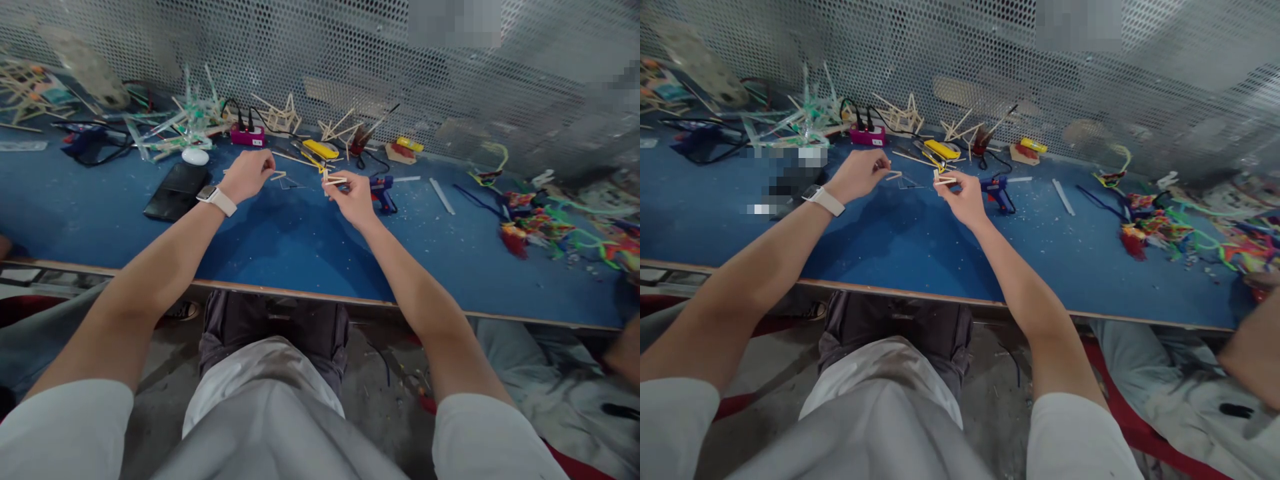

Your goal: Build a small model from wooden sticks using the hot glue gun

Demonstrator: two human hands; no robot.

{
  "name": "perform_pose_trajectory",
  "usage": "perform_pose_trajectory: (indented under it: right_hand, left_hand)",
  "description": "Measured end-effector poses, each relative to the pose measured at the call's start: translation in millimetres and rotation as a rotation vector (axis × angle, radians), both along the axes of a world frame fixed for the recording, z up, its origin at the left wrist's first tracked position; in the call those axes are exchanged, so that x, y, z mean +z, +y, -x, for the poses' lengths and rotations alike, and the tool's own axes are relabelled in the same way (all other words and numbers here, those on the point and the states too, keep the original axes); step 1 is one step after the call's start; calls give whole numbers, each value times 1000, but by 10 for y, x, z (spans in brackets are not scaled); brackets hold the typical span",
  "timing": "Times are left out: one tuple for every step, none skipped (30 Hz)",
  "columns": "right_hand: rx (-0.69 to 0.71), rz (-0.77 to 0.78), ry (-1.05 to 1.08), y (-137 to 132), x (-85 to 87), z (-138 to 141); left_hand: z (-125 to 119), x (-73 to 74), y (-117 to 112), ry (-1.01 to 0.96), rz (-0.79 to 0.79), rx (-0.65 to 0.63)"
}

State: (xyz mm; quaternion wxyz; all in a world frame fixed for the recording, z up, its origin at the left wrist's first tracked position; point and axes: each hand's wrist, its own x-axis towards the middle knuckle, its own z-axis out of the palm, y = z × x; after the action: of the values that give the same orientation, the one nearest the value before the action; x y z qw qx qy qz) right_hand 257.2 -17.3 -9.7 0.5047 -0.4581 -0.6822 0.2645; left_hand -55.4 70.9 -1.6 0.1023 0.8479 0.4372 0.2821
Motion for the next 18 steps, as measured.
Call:
perform_pose_trajectory:
  right_hand:
    - [9, 1, 8, 5, -7, -3]
    - [19, -2, 18, 10, -16, -5]
    - [26, -10, 29, 16, -26, -6]
    - [31, -26, 39, 21, -36, -5]
    - [35, -50, 49, 25, -45, -2]
    - [40, -76, 59, 27, -51, 5]
    - [50, -97, 70, 26, -55, 15]
    - [65, -109, 84, 23, -56, 30]
    - [87, -107, 103, 17, -54, 48]
    - [112, -92, 129, 8, -49, 69]
    - [138, -71, 160, -3, -42, 91]
    - [161, -49, 192, -16, -33, 114]
    - [178, -31, 219, -30, -24, 135]
    - [188, -19, 236, -44, -15, 154]
    - [190, -12, 242, -57, -8, 169]
    - [187, -11, 240, -68, -3, 179]
    - [182, -11, 233, -76, 0, 186]
    - [177, -12, 224, -82, 1, 190]
  left_hand:
    - [-38, 15, -26, -51, -30, -2]
    - [-82, 36, -66, -102, -57, -15]
    - [-130, 61, -118, -145, -76, -37]
    - [-178, 89, -179, -178, -82, -64]
    - [-226, 117, -244, -207, -79, -96]
    - [-269, 143, -309, -247, -77, -117]
    - [-307, 165, -370, -284, -69, -141]
    - [-340, 181, -424, -319, -71, -152]
    - [-367, 191, -470, -339, -70, -165]
    - [-389, 194, -506, -358, -70, -174]
    - [-406, 190, -533, -374, -68, -182]
    - [-420, 180, -550, -387, -63, -192]
    - [-432, 166, -560, -399, -59, -202]
    - [-441, 149, -563, -408, -54, -214]
    - [-449, 132, -561, -416, -51, -226]
    - [-456, 115, -557, -424, -49, -237]
    - [-462, 101, -551, -435, -47, -248]
    - [-466, 90, -544, -448, -45, -258]
